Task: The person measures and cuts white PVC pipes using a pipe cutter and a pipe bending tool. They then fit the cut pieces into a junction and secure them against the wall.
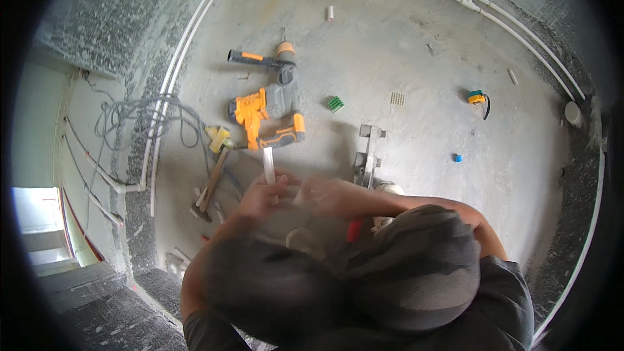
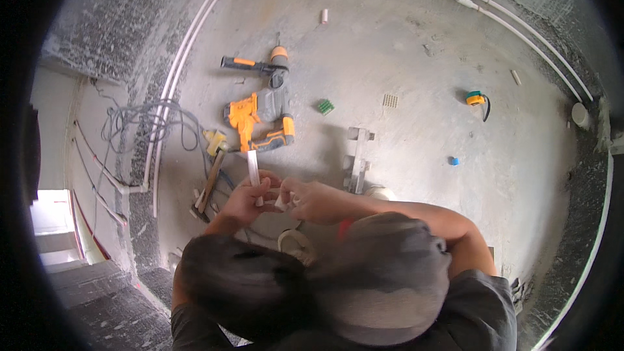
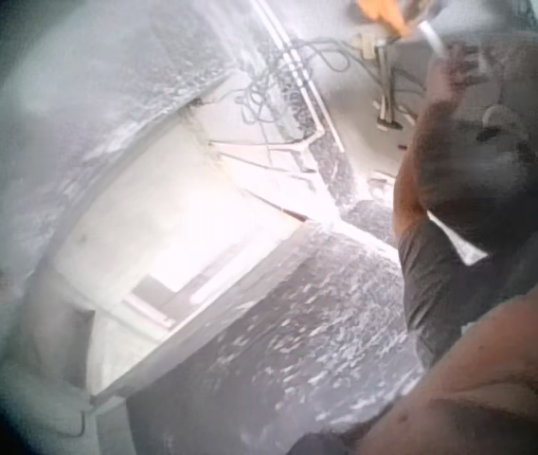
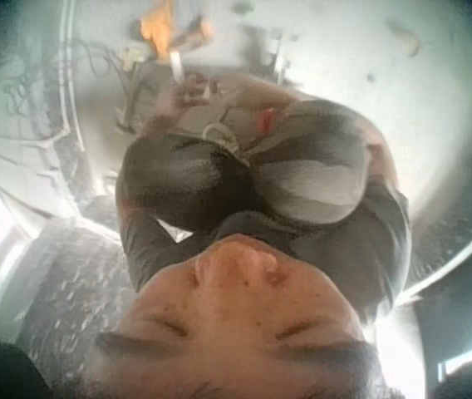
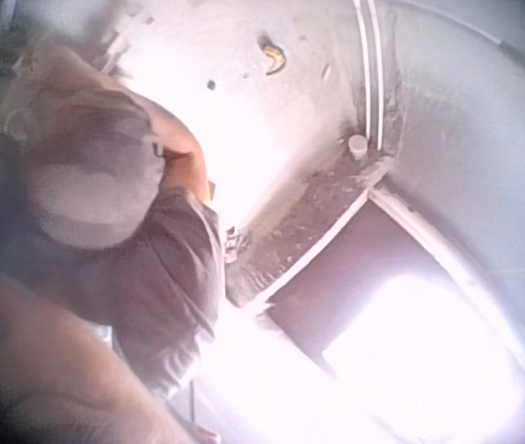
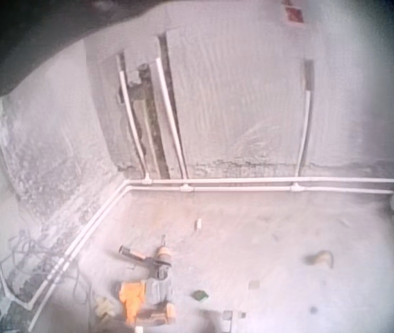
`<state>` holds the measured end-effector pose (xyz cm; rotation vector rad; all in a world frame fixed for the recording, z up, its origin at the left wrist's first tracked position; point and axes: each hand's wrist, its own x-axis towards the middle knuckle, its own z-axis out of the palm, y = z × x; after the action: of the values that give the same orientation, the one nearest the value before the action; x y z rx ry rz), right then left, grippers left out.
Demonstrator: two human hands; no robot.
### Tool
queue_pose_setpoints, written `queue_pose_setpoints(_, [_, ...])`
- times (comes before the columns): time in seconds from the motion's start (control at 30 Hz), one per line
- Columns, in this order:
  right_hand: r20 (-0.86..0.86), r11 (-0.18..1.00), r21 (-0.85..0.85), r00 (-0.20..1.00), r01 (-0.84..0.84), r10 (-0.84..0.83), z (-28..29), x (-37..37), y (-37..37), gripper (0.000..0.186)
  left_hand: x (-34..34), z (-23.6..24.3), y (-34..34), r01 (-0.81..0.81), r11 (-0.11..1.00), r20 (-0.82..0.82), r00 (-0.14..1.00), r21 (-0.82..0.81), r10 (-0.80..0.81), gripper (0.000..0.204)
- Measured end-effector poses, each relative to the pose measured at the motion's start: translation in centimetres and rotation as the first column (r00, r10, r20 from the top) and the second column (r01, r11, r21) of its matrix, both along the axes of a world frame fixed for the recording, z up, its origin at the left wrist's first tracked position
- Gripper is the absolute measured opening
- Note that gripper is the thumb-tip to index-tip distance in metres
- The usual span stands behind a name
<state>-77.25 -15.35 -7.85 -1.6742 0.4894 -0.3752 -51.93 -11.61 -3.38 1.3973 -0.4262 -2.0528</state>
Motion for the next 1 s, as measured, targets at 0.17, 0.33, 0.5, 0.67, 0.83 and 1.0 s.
queue_pose_setpoints(0.17, [-0.113,0.996,0.052,0.990,-0.073,0.079,1.3,0.4,-1.7,0.041,-3.1,-1.1,2.1,0.391,0.826,0.431,0.879,-0.407,-0.204,0.032])
queue_pose_setpoints(0.33, [-0.126,0.946,0.067,0.938,-0.318,0.324,6.3,-1.1,-6.2,0.055,-8.6,6.2,1.4,-0.390,0.916,0.187,0.911,0.093,0.369,0.024])
queue_pose_setpoints(0.5, [0.003,0.918,0.278,0.956,-0.282,0.292,8.7,-5.7,-14.1,0.058,-12.6,15.0,-2.9,-0.135,0.929,0.454,0.842,-0.344,0.291,0.021])
queue_pose_setpoints(0.67, [0.143,0.743,0.666,0.989,-0.062,-0.046,7.9,-10.3,-17.6,0.041,-17.3,11.3,-7.4,-0.250,0.904,0.234,0.910,-0.347,0.341,0.022])
queue_pose_setpoints(0.83, [0.090,0.849,0.502,0.967,0.161,-0.237,6.7,-18.2,-15.1,0.047,-20.3,7.7,-13.2,-0.227,0.841,0.138,0.933,-0.492,0.332,0.021])
queue_pose_setpoints(1.0, [0.551,0.625,0.720,0.796,-0.301,-0.251,9.1,-22.2,-12.1,0.050,-19.6,-2.2,-23.4,0.211,0.844,0.437,0.899,-0.494,0.031,0.014])
